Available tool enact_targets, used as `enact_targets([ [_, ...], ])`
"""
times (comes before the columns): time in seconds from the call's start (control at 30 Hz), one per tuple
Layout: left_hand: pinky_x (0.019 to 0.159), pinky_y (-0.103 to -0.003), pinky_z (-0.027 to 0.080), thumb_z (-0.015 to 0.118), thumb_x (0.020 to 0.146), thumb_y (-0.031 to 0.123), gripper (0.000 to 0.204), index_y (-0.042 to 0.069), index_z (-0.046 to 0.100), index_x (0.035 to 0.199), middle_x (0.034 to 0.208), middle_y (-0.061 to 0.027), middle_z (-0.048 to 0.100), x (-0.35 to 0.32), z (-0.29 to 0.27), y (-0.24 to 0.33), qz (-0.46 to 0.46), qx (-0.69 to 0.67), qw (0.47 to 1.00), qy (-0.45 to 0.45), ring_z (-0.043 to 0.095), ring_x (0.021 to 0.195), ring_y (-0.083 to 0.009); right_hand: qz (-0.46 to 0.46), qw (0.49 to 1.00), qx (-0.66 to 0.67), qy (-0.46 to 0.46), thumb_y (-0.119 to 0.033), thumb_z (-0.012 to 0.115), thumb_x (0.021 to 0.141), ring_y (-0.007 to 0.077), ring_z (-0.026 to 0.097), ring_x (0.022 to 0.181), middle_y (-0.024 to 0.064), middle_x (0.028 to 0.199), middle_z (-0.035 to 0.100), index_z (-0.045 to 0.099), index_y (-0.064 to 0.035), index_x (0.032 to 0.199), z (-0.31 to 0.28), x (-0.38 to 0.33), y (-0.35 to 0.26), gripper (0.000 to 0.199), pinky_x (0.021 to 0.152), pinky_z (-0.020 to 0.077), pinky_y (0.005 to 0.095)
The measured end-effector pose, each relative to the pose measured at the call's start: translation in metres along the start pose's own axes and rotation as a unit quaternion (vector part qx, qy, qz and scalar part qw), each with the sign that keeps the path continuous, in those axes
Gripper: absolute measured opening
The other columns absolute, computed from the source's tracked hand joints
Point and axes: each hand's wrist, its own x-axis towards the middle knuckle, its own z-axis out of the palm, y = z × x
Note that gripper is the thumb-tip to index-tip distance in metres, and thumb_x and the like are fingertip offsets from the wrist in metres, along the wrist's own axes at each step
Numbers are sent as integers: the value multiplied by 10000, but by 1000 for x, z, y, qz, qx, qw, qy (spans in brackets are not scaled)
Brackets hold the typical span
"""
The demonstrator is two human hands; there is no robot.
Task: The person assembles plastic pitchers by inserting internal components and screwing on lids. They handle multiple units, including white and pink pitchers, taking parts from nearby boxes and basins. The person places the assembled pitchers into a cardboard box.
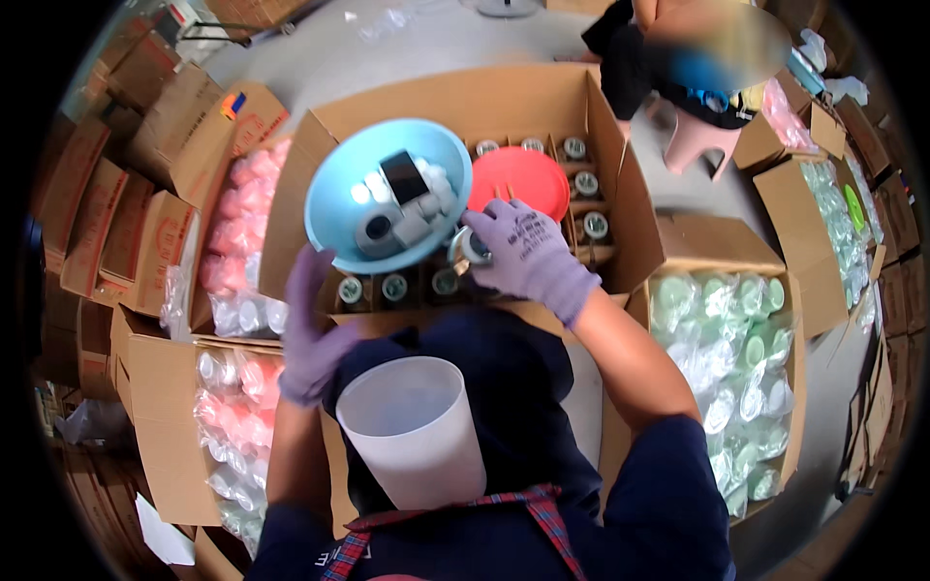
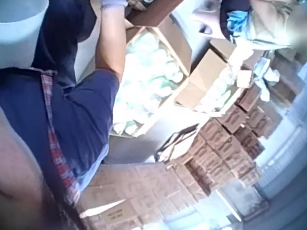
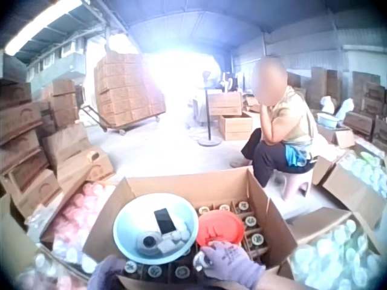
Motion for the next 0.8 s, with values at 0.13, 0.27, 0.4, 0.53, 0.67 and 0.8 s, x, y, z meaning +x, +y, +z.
enact_targets([
  [0.13, 1134, -454, 353, 943, 571, 312, 1237, -30, 244, 1532, 1466, -236, 426, 74, 45, 38, 250, 218, 940, -87, 433, 1365, -380, -144, 972, 63, 172, -290, 784, 725, 380, 618, 1010, 199, 1112, 619, 563, 8, 1305, -63, 1, -74, 689, 897, 495, 453],
  [0.27, 1098, -411, 421, 932, 648, 239, 1245, -21, 132, 1567, 1439, -212, 472, 78, 45, 41, 222, 107, 967, -68, 485, 1329, -316, -174, 939, 78, 287, -376, 791, 769, 400, 539, 1149, 227, 1289, 541, 440, 35, 1417, -53, 19, -94, 843, 983, 429, 496],
  [0.4, 1038, -377, 464, 868, 742, 171, 1072, -39, 191, 1546, 1386, -189, 495, 75, 54, 43, 113, -129, 985, -37, 540, 1240, -258, -93, 927, 190, 309, -351, 790, 779, 429, 326, 1410, 279, 1514, 325, 203, 74, 1527, -29, 23, -86, 1042, 1168, 263, 512],
  [0.53, 1023, -359, 480, 779, 818, 85, 976, 5, 148, 1558, 1370, -162, 490, 71, 31, 67, 50, -217, 974, 47, 529, 1229, -222, 1, 800, 529, 284, -162, 598, 903, 306, 425, 1375, 268, 1570, 258, 46, 52, 1564, -21, -22, -71, 887, 1100, 401, 370],
  [0.67, 1028, -358, 461, 692, 884, 70, 840, -2, 184, 1549, 1351, -160, 498, 60, 35, 83, -23, -201, 979, -1, 530, 1207, -222, 77, 542, 826, 136, -464, 508, 1002, 299, 519, 1313, 156, 1498, 433, 233, -100, 1549, 21, -49, -96, 712, 983, 523, 421],
  [0.8, 1102, -376, 375, 689, 893, 105, 806, -35, 225, 1538, 1406, -188, 473, 22, -4, 67, -2, -76, 986, -146, 478, 1300, -270, 91, 516, 836, 164, -426, 559, 978, 275, 627, 1172, 133, 1352, 575, 394, -71, 1462, 24, -46, -59, 623, 933, 563, 419],
])
